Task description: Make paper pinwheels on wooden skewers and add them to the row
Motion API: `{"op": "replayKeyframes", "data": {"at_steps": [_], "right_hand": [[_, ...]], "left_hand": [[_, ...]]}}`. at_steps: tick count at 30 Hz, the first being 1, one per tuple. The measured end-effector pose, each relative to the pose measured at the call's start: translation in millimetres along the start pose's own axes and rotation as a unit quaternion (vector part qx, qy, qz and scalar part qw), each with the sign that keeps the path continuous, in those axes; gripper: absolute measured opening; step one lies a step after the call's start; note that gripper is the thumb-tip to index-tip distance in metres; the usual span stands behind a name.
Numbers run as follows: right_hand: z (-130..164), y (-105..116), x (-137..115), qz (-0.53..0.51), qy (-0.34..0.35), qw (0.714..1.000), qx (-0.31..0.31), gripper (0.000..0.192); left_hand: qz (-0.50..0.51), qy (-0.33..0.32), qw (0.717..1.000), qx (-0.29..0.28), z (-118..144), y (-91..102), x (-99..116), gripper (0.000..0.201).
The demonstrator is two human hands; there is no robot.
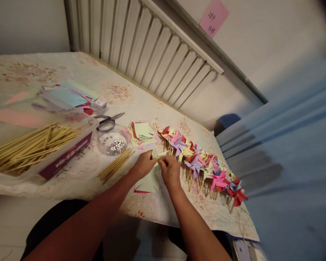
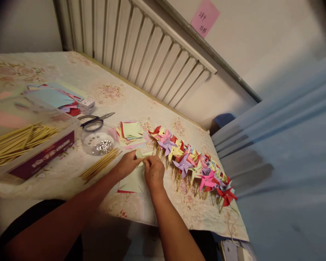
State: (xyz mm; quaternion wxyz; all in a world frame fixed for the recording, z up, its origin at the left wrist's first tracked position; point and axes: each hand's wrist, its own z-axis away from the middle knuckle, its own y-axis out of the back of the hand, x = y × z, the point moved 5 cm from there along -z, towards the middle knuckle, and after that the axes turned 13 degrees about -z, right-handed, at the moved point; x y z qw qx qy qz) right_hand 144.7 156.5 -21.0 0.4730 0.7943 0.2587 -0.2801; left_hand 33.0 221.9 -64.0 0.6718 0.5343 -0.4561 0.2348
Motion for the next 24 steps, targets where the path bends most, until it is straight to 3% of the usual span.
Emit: {"op": "replayKeyframes", "data": {"at_steps": [2, 4, 10, 12, 16, 18, 24], "right_hand": [[0, 2, -8, 0.050, 0.048, 0.997, -0.022, 0.015], [-1, 1, -8, 0.048, 0.046, 0.998, -0.019, 0.014], [-1, -10, 19, -0.119, -0.127, 0.984, 0.038, 0.013], [-2, -9, 15, -0.090, -0.098, 0.991, 0.028, 0.014], [-3, -2, -4, 0.032, 0.029, 0.999, -0.016, 0.015], [-3, -2, -5, 0.037, 0.036, 0.999, -0.018, 0.015], [-3, -12, 21, -0.123, -0.115, 0.985, 0.038, 0.013]], "left_hand": [[0.002, -0.001, 1.000, 0.002, 0, 0.4, 0, 0.007], [0.013, -0.005, 1.000, 0.003, 0, 0.8, 1, 0.008], [0.027, -0.001, 1.000, 0.014, 0, 2.5, -2, 0.006], [0.019, 0.004, 1.000, 0.009, -1, 2.2, -2, 0.007], [0.009, 0.003, 1.000, 0.006, -1, 1.9, 0, 0.007], [0.011, 0.003, 1.000, 0.008, -1, 2.1, 0, 0.005], [0.031, 0.008, 0.999, 0.011, -1, 2.9, -2, 0.004]]}}
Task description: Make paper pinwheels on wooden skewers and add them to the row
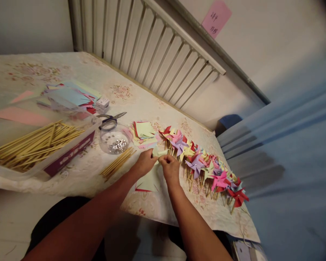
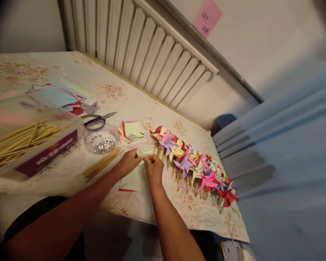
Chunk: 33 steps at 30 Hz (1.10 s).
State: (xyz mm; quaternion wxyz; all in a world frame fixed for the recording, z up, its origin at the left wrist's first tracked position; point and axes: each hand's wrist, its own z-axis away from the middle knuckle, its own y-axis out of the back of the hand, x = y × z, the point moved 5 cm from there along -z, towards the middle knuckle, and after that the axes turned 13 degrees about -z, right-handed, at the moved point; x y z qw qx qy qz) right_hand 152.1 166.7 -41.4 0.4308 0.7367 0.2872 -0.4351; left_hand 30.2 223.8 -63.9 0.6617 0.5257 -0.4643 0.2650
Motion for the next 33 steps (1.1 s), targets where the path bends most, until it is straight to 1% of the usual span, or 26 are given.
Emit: {"op": "replayKeyframes", "data": {"at_steps": [1, 2, 5, 7, 9, 12, 13, 14, 15, 17, 20, 25, 27, 28, 31, 33], "right_hand": [[0, 0, 1, -0.003, -0.003, 1.000, 0.000, 0.013], [0, 0, -1, 0.008, 0.008, 1.000, -0.004, 0.013], [0, 1, -16, 0.084, 0.090, 0.992, -0.032, 0.014], [1, 3, -22, 0.107, 0.120, 0.986, -0.043, 0.014], [-1, 4, -20, 0.084, 0.095, 0.991, -0.032, 0.014], [-2, 3, -9, 0.016, 0.010, 1.000, -0.007, 0.014], [-2, 2, -7, 0.005, -0.005, 1.000, -0.001, 0.014], [-2, 2, -6, 0.006, -0.007, 1.000, 0.002, 0.014], [-1, 1, -8, 0.018, 0.006, 1.000, 0.001, 0.014], [0, 1, -13, 0.063, 0.054, 0.997, -0.008, 0.014], [2, 1, -21, 0.117, 0.114, 0.986, -0.021, 0.013], [3, 4, -22, 0.123, 0.145, 0.982, 0.004, 0.009], [2, 7, -18, 0.099, 0.134, 0.986, 0.032, 0.007], [1, 9, -14, 0.079, 0.115, 0.989, 0.051, 0.010], [-1, 13, 1, -0.013, 0.018, 0.995, 0.093, 0.037], [-2, 12, 10, -0.086, -0.047, 0.991, 0.086, 0.048]], "left_hand": [[0.000, 0.001, 1.000, 0.000, 0, -0.1, 0, 0.004], [0.000, 0.002, 1.000, 0.001, 0, -0.3, -1, 0.003], [0.007, -0.002, 1.000, 0.006, -1, -1.3, -2, 0.002], [0.022, -0.009, 1.000, 0.006, -2, -2.1, -2, 0.003], [0.035, -0.012, 0.999, 0.002, -2, -2.5, -2, 0.005], [0.032, -0.004, 0.999, 0.004, -2, -1.1, -3, 0.004], [0.024, -0.001, 1.000, 0.006, -2, -0.3, -3, 0.004], [0.015, 0.001, 1.000, 0.008, -2, 0.4, -3, 0.005], [0.006, 0.000, 1.000, 0.009, -2, 1.0, -3, 0.005], [-0.005, -0.007, 1.000, 0.009, -2, 1.6, -2, 0.005], [0.000, -0.021, 1.000, 0.008, -3, 1.6, -1, 0.005], [0.017, -0.018, 1.000, 0.008, -3, 1.5, -1, 0.010], [0.034, -0.015, 0.999, 0.004, -2, 1.4, -1, 0.012], [0.041, -0.013, 0.999, -0.001, -2, 1.3, 0, 0.013], [0.063, -0.014, 0.998, -0.013, 0, 0.7, 1, 0.015], [0.078, -0.018, 0.997, -0.015, 0, 0.3, 2, 0.017]]}}
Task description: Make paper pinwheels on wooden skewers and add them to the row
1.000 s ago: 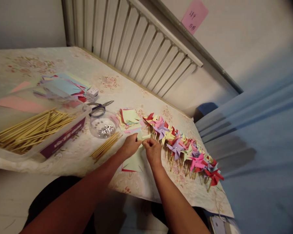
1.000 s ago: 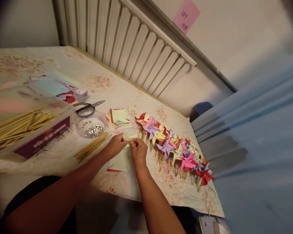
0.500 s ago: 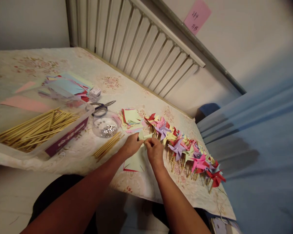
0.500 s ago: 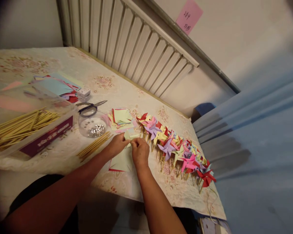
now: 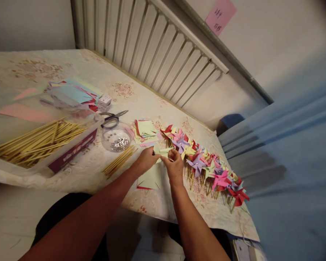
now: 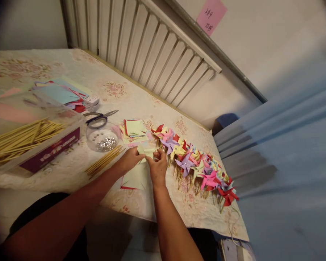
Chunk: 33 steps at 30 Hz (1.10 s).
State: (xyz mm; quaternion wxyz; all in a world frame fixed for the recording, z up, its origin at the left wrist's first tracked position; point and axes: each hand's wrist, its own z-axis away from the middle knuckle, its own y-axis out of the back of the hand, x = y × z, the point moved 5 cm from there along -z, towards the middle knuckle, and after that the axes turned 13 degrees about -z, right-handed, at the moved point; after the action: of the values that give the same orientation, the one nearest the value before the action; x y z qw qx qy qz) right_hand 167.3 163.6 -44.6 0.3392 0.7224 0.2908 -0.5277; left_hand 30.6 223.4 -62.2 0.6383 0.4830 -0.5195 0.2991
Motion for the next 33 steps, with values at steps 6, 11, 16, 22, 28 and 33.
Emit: {"op": "replayKeyframes", "data": {"at_steps": [6, 11, 16, 22, 28, 33], "right_hand": [[3, -9, 3, -0.110, -0.079, 0.986, -0.100, 0.032], [5, -6, -1, -0.075, -0.070, 0.990, -0.099, 0.023], [7, -7, -9, -0.090, -0.062, 0.988, -0.106, 0.022], [9, -8, -15, -0.086, -0.077, 0.987, -0.116, 0.021], [6, -8, -6, -0.107, -0.079, 0.983, -0.129, 0.023], [5, -10, 0, -0.115, -0.094, 0.979, -0.142, 0.023]], "left_hand": [[0.029, 0.008, 1.000, 0.001, -2, -3.5, -6, 0.017], [0.081, 0.001, 0.997, -0.012, -3, -7.8, -9, 0.022], [0.160, 0.006, 0.987, -0.013, -1, -8.1, -7, 0.026], [0.194, 0.009, 0.980, -0.033, 2, -7.0, -5, 0.027], [0.214, 0.008, 0.976, -0.049, 4, -6.3, 1, 0.030], [0.184, 0.018, 0.982, -0.037, 3, -6.2, -2, 0.024]]}}
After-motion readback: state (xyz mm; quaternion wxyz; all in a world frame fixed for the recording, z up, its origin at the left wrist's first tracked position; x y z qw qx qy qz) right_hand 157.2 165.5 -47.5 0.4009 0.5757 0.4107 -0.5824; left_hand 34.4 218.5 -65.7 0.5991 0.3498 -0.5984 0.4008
